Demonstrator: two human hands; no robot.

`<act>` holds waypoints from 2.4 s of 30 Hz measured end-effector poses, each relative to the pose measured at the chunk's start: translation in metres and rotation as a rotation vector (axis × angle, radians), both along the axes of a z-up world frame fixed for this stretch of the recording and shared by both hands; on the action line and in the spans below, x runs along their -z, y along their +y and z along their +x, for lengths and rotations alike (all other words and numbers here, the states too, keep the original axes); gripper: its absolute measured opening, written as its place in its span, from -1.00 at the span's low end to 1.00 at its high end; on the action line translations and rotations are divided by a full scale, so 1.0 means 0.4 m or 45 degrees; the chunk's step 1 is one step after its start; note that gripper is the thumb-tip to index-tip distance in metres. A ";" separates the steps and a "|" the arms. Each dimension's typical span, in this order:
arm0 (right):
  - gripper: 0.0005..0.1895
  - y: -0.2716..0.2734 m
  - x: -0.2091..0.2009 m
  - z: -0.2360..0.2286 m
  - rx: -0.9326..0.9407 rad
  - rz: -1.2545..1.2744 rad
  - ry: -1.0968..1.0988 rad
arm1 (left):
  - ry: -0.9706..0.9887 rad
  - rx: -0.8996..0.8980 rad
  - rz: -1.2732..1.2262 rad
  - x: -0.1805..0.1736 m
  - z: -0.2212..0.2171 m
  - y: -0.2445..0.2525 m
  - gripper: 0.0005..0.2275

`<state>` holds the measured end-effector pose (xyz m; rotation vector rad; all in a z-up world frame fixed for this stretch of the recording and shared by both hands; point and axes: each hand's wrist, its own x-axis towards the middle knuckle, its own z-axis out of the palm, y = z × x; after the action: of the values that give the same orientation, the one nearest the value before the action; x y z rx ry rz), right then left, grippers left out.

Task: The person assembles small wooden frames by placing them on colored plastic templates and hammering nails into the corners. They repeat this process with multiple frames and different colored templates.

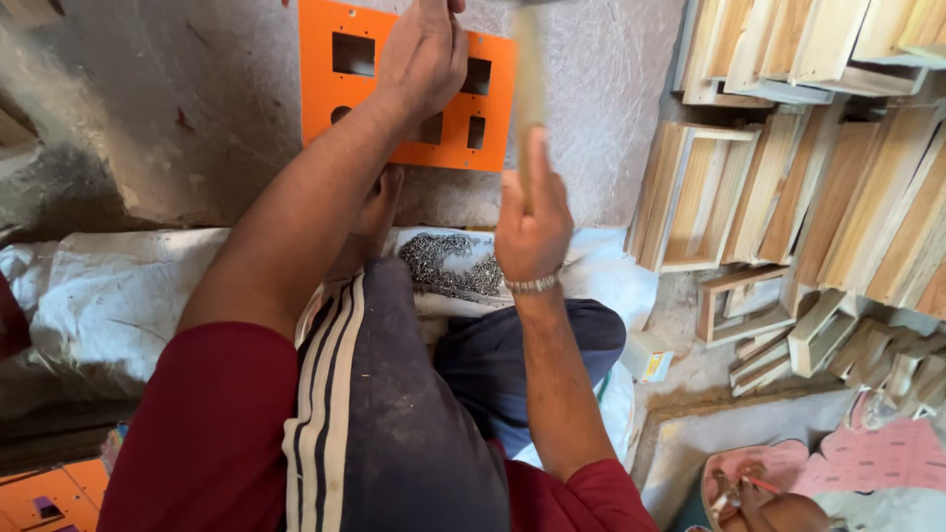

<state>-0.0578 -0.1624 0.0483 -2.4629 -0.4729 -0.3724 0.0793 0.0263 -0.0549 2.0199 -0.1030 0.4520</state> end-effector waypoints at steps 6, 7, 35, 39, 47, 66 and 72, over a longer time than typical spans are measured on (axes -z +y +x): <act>-0.45 0.031 -0.004 0.005 0.211 -0.300 0.470 | 0.082 -0.001 -0.013 -0.009 -0.004 0.008 -0.80; -0.45 0.025 -0.001 0.011 0.201 -0.201 0.398 | 0.045 0.003 -0.012 -0.014 0.001 0.005 -0.79; -0.21 -0.237 0.131 -0.235 0.551 1.725 1.316 | 0.290 1.677 1.056 0.092 -0.482 -0.126 -0.79; -0.23 -0.241 0.138 -0.230 0.566 1.698 1.317 | 0.361 1.652 1.007 0.050 -0.459 -0.114 -0.85; -0.21 -0.234 0.130 -0.233 0.542 1.737 1.340 | 0.701 0.882 -0.245 -0.089 -0.393 -0.075 -0.89; -0.25 -0.209 0.117 -0.228 0.524 1.604 1.303 | -0.211 -0.030 0.201 -0.046 -0.103 0.304 -0.87; -0.21 -0.147 0.071 -0.263 0.541 1.224 1.003 | -0.237 -0.059 0.181 -0.029 -0.103 0.295 -0.91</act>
<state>-0.1632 -0.2211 0.0198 -1.5381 0.4793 0.2015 0.0383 0.1444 -0.0432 2.1188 -0.2084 0.6784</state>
